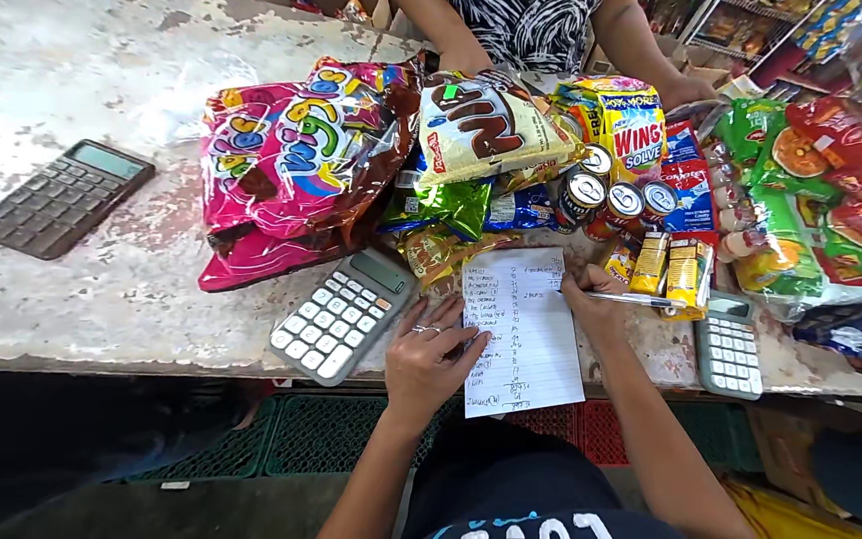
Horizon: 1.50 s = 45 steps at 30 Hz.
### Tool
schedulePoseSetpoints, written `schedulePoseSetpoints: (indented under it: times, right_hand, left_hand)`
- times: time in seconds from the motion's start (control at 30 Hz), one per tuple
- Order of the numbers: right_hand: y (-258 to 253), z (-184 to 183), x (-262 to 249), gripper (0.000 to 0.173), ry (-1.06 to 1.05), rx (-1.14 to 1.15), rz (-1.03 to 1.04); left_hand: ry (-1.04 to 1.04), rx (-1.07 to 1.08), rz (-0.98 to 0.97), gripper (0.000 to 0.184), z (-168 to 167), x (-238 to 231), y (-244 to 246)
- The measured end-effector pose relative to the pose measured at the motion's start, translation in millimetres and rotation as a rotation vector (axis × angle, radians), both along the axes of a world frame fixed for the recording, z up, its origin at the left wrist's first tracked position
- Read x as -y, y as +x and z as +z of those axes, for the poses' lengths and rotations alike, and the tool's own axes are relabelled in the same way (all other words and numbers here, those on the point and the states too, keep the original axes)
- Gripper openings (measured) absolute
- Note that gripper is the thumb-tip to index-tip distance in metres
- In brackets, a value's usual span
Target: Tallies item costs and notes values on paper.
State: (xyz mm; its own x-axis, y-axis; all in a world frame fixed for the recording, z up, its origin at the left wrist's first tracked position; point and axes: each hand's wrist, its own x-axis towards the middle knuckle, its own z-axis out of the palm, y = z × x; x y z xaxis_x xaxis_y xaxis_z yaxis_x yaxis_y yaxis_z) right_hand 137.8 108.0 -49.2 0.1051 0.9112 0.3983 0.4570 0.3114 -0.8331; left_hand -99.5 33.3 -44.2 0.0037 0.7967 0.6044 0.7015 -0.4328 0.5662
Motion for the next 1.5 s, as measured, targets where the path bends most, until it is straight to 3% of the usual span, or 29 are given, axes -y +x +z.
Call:
schedulePoseSetpoints:
  times: [0.73, 1.07, 1.5]
  right_hand:
    - [4, -7, 0, 0.031, 0.031, 0.031, 0.031]
    - [15, 21, 9, 0.033, -0.13, -0.441, -0.054]
    - [-24, 24, 12, 0.026, -0.182, -0.292, 0.09]
  left_hand:
    - [-0.01, -0.001, -0.002, 0.025, 1, 2, 0]
    - [-0.008, -0.003, -0.007, 0.024, 0, 0, 0]
    - [0.001, 0.004, -0.012, 0.024, 0, 0, 0]
